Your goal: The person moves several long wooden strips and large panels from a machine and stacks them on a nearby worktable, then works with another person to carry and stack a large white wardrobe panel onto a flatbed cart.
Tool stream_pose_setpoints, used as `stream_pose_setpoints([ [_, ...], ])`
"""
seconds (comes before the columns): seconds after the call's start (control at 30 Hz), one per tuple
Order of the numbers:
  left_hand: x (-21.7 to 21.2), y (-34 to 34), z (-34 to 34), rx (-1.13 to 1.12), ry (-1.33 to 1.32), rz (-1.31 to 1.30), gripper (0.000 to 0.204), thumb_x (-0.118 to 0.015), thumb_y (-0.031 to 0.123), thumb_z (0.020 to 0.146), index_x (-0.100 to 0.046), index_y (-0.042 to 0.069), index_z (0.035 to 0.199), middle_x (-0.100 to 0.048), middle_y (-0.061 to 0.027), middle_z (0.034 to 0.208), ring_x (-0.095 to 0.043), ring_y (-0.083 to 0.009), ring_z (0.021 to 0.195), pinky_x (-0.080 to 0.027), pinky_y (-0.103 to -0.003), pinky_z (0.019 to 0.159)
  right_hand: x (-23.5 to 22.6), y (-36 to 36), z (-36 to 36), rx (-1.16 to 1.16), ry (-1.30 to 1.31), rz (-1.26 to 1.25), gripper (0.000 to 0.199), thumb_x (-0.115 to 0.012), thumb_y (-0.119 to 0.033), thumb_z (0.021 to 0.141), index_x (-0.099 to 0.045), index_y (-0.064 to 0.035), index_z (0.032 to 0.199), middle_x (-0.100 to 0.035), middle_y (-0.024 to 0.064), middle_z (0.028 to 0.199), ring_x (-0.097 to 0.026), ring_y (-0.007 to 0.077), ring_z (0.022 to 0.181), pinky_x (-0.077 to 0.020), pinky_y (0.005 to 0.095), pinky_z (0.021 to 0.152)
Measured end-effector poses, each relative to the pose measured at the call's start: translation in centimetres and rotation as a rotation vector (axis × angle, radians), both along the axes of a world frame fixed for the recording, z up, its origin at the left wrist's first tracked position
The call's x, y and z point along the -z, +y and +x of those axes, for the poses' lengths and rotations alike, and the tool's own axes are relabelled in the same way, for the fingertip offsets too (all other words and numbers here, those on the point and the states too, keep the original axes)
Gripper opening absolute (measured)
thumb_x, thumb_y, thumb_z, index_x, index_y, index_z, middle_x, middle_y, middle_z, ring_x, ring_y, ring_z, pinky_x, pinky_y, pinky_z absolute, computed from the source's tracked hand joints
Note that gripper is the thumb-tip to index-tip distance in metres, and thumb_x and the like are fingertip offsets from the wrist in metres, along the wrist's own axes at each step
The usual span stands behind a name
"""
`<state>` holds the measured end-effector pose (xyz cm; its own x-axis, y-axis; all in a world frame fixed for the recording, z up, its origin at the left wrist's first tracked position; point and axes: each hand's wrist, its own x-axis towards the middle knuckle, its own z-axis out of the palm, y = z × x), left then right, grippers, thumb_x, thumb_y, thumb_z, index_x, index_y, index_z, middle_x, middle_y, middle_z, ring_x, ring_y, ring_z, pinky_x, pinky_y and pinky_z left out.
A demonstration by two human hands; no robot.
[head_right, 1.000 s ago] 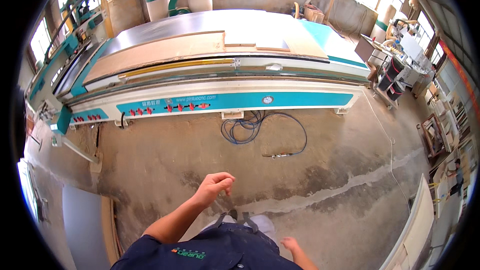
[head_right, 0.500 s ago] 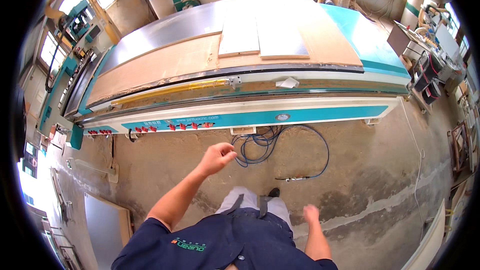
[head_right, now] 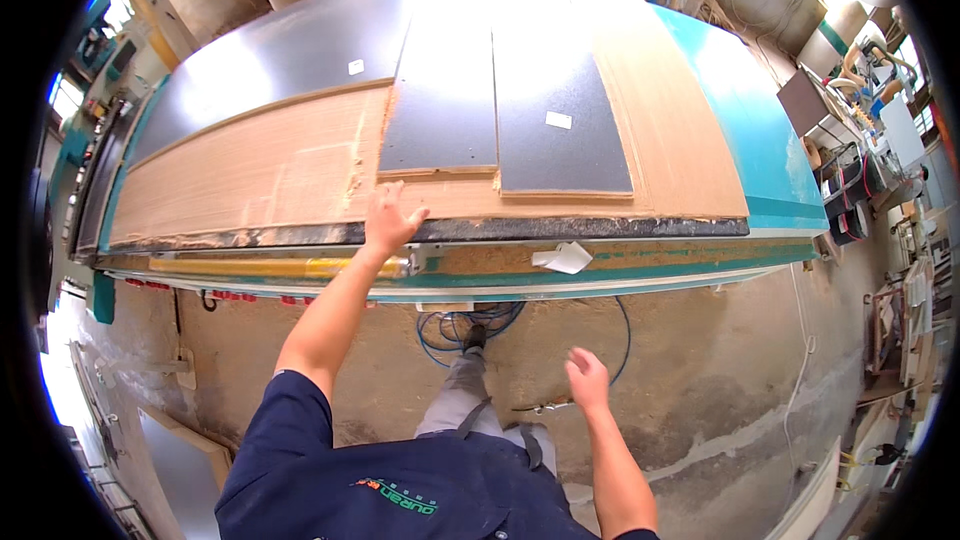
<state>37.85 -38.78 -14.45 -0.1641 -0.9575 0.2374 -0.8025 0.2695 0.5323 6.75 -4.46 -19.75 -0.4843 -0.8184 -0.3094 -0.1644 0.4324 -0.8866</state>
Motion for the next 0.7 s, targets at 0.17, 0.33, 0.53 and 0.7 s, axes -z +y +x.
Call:
stream_pose_setpoints([
  [0.17, 2.0, -7.0, -1.8, -0.086, -0.26, 0.064, 0.085, -0.069, 0.052, 0.066, -0.041, 0.003, 0.129, -0.034, -0.0198, 0.135, -0.026, -0.0331, 0.129, -0.025, -0.045, 0.104, -7.2, -20.7, 5.0, -0.325, 0.592, -0.292, 0.037, -0.061, -0.011, 0.072, -0.057, -0.0012, 0.107, -0.058, 0.0186, 0.108, -0.052, 0.0332, 0.104, -0.0412, 0.0396, 0.091],
  [0.33, 2.9, -9.7, -2.5, -0.082, -0.27, 0.017, 0.088, -0.069, 0.056, 0.065, -0.041, 0.002, 0.128, -0.03, -0.0229, 0.138, -0.024, -0.0365, 0.13, -0.02, -0.046, 0.106, -6.4, -33.3, 7.1, -0.371, 0.958, -0.222, 0.047, -0.067, -0.023, 0.069, -0.056, -0.0091, 0.112, -0.045, 0.0143, 0.127, -0.04, 0.0307, 0.119, -0.0302, 0.0452, 0.101],
  [0.53, 2.4, -10.9, -1.5, -0.09, -0.205, -0.038, 0.087, -0.071, 0.056, 0.062, -0.044, 0.001, 0.123, -0.033, -0.0254, 0.135, -0.028, -0.0381, 0.127, -0.024, -0.047, 0.104, -4.9, -36.2, 5.2, -0.406, 1.112, -0.194, 0.045, -0.062, -0.028, 0.07, -0.058, -0.0126, 0.112, -0.045, 0.0101, 0.127, -0.037, 0.0292, 0.122, -0.0245, 0.0491, 0.103],
  [0.7, 2.2, -10.9, -0.5, -0.137, -0.158, -0.036, 0.083, -0.075, 0.05, 0.06, -0.046, 0.001, 0.121, -0.038, -0.0236, 0.131, -0.033, -0.037, 0.123, -0.03, -0.046, 0.1, -4.4, -36.0, 5.6, -0.339, 1.075, -0.245, 0.039, -0.061, -0.022, 0.07, -0.061, -0.0102, 0.107, -0.049, 0.0105, 0.123, -0.042, 0.0287, 0.118, -0.0288, 0.0465, 0.101],
])
